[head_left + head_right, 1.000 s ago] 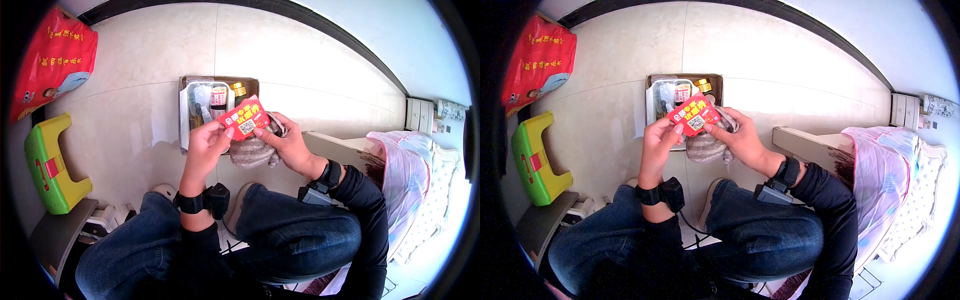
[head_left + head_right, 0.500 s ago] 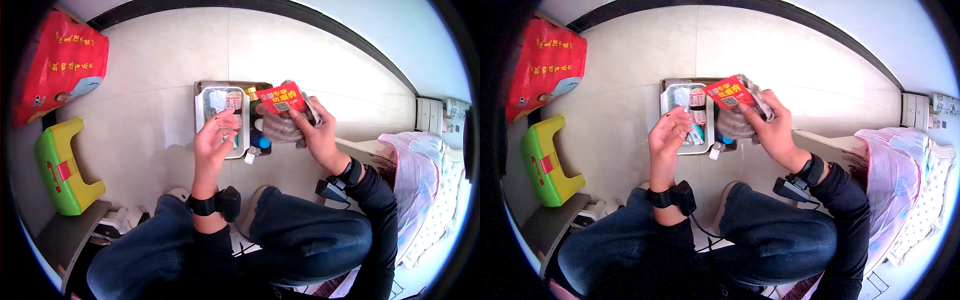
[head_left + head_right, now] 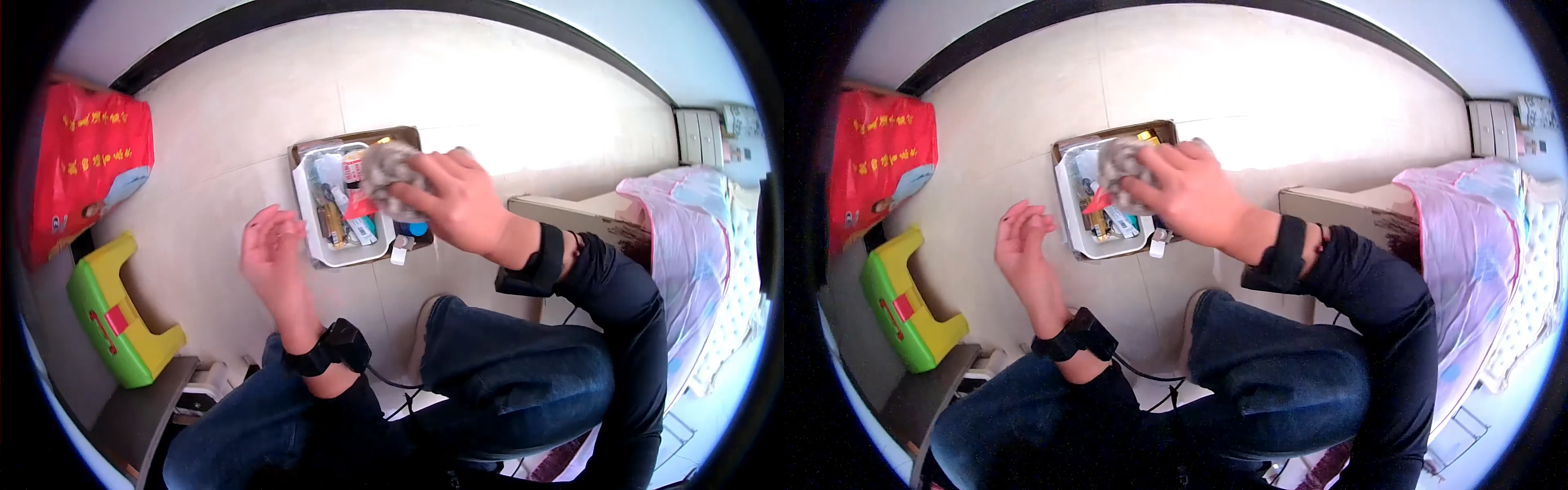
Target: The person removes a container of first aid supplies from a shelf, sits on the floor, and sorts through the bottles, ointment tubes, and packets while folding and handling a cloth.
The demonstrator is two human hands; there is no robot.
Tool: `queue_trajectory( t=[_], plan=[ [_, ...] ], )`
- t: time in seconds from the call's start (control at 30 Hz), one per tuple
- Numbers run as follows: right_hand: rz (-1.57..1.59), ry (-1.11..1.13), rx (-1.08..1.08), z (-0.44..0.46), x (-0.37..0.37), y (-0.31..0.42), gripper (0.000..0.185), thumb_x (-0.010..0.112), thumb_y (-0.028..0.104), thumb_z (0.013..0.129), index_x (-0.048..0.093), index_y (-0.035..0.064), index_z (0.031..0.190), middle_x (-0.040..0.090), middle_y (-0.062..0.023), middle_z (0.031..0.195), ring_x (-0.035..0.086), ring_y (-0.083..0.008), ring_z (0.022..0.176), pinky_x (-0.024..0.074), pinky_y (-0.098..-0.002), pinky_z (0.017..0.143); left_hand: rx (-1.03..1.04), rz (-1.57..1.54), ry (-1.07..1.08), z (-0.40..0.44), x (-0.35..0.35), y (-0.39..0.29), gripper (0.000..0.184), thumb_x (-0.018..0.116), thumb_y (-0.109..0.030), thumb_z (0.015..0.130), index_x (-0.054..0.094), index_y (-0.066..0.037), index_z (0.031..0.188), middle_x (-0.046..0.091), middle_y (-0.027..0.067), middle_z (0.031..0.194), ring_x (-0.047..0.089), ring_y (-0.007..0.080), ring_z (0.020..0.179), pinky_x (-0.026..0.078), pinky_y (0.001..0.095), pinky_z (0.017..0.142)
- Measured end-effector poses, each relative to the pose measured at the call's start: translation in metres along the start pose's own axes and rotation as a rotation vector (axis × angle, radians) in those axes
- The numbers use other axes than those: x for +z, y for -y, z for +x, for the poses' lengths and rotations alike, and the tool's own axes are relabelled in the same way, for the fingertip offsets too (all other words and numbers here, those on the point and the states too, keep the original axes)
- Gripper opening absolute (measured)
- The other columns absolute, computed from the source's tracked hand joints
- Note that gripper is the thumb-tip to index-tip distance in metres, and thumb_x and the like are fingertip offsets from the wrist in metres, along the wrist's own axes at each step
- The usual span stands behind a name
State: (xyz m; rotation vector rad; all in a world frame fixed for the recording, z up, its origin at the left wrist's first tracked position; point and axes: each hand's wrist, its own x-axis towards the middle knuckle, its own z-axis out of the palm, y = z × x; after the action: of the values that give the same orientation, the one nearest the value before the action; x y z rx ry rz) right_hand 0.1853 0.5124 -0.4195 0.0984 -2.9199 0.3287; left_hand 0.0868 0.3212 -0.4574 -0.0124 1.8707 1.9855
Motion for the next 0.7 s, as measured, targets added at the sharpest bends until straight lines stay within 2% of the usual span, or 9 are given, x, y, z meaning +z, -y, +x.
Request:
queue_trajectory(
  t=[0.03, 0.1, 0.17, 0.2, 0.23, 0.33, 0.4, 0.47, 0.7],
  plan=[
    [-0.001, -0.010, 0.021, 0.003, 0.002, 0.004, 0.028, 0.059, 0.012, 0.059, 0.060, 0.0115, 0.086, 0.051, -0.0069, 0.086, 0.054, -0.0200, 0.074, 0.0412, -0.0302, 0.061, 0.044, 0.017, -0.058, 0.000, -0.001, -0.002, 0.026, 0.049, 0.001, 0.078, 0.047, 0.005, 0.103, 0.055, 0.0095, 0.089, 0.053, 0.0144, 0.076, 0.044, 0.0253, 0.072],
    [0.165, 0.185, 0.138, 0.008, 0.005, 0.012, 0.024, 0.060, 0.010, 0.059, 0.060, 0.0110, 0.083, 0.052, -0.0070, 0.083, 0.054, -0.0223, 0.075, 0.0444, -0.0309, 0.062, 0.066, 0.044, -0.064, -0.001, 0.001, -0.008, 0.026, 0.050, 0.003, 0.077, 0.048, 0.005, 0.103, 0.056, 0.0091, 0.089, 0.053, 0.0141, 0.077, 0.043, 0.0248, 0.073],
    [0.195, 0.248, 0.199, 0.006, 0.008, 0.017, 0.023, 0.060, 0.009, 0.059, 0.061, 0.0107, 0.082, 0.053, -0.0075, 0.083, 0.055, -0.0229, 0.075, 0.0453, -0.0316, 0.062, 0.090, 0.069, -0.079, -0.001, -0.002, -0.009, 0.027, 0.051, 0.005, 0.076, 0.048, 0.005, 0.103, 0.056, 0.0088, 0.090, 0.053, 0.0137, 0.077, 0.043, 0.0244, 0.074],
    [0.222, 0.324, 0.239, 0.005, 0.009, 0.020, 0.022, 0.060, 0.008, 0.059, 0.061, 0.0104, 0.080, 0.054, -0.0080, 0.083, 0.055, -0.0236, 0.075, 0.0463, -0.0322, 0.062, 0.138, 0.158, 0.043, -0.003, -0.006, -0.008, 0.030, 0.054, 0.006, 0.073, 0.049, 0.005, 0.102, 0.057, 0.0088, 0.090, 0.053, 0.0135, 0.079, 0.042, 0.0248, 0.075],
    [0.216, 0.329, 0.216, 0.004, 0.013, 0.021, 0.031, 0.064, 0.007, 0.056, 0.060, 0.0091, 0.087, 0.050, -0.0089, 0.081, 0.055, -0.0242, 0.075, 0.0473, -0.0332, 0.062, 0.184, 0.246, 0.162, -0.003, -0.007, -0.009, 0.033, 0.057, 0.007, 0.070, 0.050, 0.004, 0.101, 0.058, 0.0089, 0.090, 0.053, 0.0132, 0.081, 0.042, 0.0252, 0.076],
    [0.236, 0.368, 0.230, 0.002, 0.018, 0.022, 0.029, 0.064, 0.008, 0.057, 0.061, 0.0094, 0.086, 0.051, -0.0088, 0.081, 0.055, -0.0237, 0.076, 0.0474, -0.0333, 0.062, 0.210, 0.374, 0.319, -0.006, -0.003, -0.007, 0.033, 0.059, 0.007, 0.067, 0.051, 0.005, 0.100, 0.061, 0.0085, 0.088, 0.053, 0.0123, 0.083, 0.041, 0.0265, 0.079],
    [0.229, 0.392, 0.224, 0.006, 0.020, 0.020, 0.027, 0.064, 0.009, 0.058, 0.061, 0.0094, 0.085, 0.052, -0.0089, 0.082, 0.055, -0.0242, 0.076, 0.0475, -0.0333, 0.062, 0.183, 0.384, 0.339, -0.007, 0.000, -0.003, 0.032, 0.060, 0.007, 0.067, 0.052, 0.004, 0.098, 0.062, 0.0061, 0.084, 0.054, 0.0113, 0.083, 0.040, 0.0266, 0.081],
    [0.225, 0.415, 0.218, 0.010, 0.020, 0.020, 0.026, 0.064, 0.010, 0.058, 0.061, 0.0094, 0.084, 0.052, -0.0089, 0.082, 0.055, -0.0247, 0.076, 0.0476, -0.0333, 0.063, 0.234, 0.469, 0.470, -0.005, -0.003, 0.007, 0.034, 0.058, 0.009, 0.067, 0.051, 0.006, 0.100, 0.060, 0.0082, 0.091, 0.054, 0.0121, 0.085, 0.040, 0.0248, 0.077],
    [0.171, 0.466, 0.225, 0.019, 0.017, 0.023, 0.021, 0.063, 0.011, 0.059, 0.062, 0.0092, 0.080, 0.055, -0.0091, 0.085, 0.055, -0.0266, 0.074, 0.0477, -0.0325, 0.063, 0.228, 0.470, 0.374, -0.007, 0.005, 0.012, 0.035, 0.059, 0.009, 0.067, 0.053, 0.004, 0.101, 0.059, 0.0058, 0.082, 0.053, 0.0116, 0.080, 0.040, 0.0250, 0.076]
  ],
)
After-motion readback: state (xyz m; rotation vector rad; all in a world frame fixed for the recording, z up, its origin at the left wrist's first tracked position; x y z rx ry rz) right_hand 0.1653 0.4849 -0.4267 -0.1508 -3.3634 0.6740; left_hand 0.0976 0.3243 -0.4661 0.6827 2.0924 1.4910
